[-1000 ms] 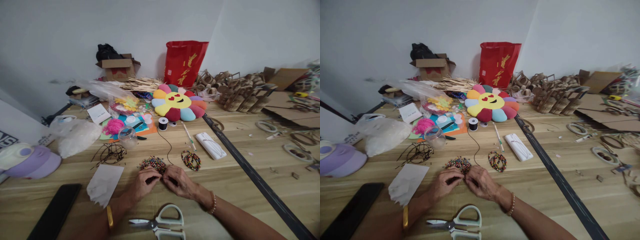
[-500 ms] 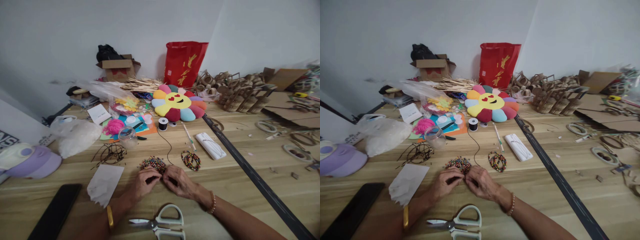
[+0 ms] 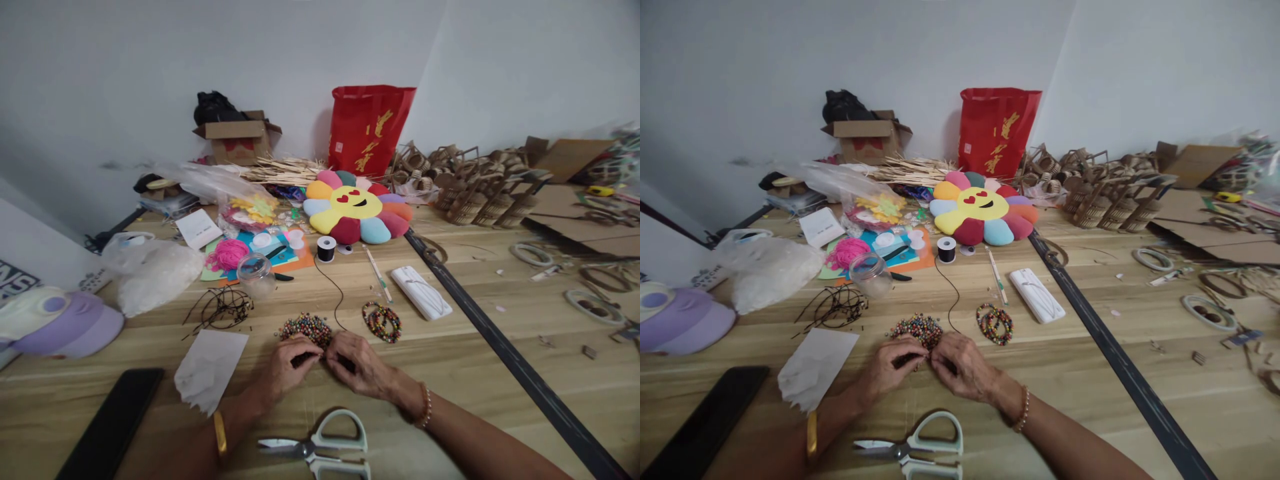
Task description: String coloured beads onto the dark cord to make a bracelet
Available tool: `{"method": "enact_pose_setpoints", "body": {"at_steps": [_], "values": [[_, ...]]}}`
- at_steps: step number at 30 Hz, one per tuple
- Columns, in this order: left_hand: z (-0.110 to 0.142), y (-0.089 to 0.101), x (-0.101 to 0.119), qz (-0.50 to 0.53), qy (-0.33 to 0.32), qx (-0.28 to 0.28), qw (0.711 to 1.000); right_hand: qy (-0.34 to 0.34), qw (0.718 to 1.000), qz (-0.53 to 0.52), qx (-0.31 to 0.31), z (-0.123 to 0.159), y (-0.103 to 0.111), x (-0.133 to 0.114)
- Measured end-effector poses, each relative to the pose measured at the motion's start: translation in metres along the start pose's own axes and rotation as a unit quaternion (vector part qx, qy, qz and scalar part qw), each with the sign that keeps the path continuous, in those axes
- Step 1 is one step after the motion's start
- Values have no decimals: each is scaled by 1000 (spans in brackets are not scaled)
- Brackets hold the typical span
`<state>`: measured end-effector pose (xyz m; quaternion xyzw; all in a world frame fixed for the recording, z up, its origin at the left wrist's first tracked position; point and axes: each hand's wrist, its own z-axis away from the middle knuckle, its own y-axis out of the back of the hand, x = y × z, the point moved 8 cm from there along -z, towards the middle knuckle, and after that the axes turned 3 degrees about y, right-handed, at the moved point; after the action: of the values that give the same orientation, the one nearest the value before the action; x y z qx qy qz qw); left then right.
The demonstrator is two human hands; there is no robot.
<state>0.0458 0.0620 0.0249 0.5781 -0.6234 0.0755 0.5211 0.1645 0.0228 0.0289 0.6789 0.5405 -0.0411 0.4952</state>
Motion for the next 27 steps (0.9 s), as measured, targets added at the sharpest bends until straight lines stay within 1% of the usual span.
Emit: {"method": "enact_pose_setpoints", "body": {"at_steps": [7, 11, 21, 27], "values": [[-2, 1, 4, 5, -21, 4, 1000, 1, 1000, -2, -6, 0, -2, 1], [-2, 0, 2, 5, -12, 1, 1000, 5, 1000, -2, -4, -1, -1, -1], [-2, -1, 4, 9, -28, 6, 1000, 6, 1000, 2, -9, -1, -1, -1], [-3, -1, 7, 12, -30, -3, 999, 7, 1000, 7, -13, 1, -3, 0]]}}
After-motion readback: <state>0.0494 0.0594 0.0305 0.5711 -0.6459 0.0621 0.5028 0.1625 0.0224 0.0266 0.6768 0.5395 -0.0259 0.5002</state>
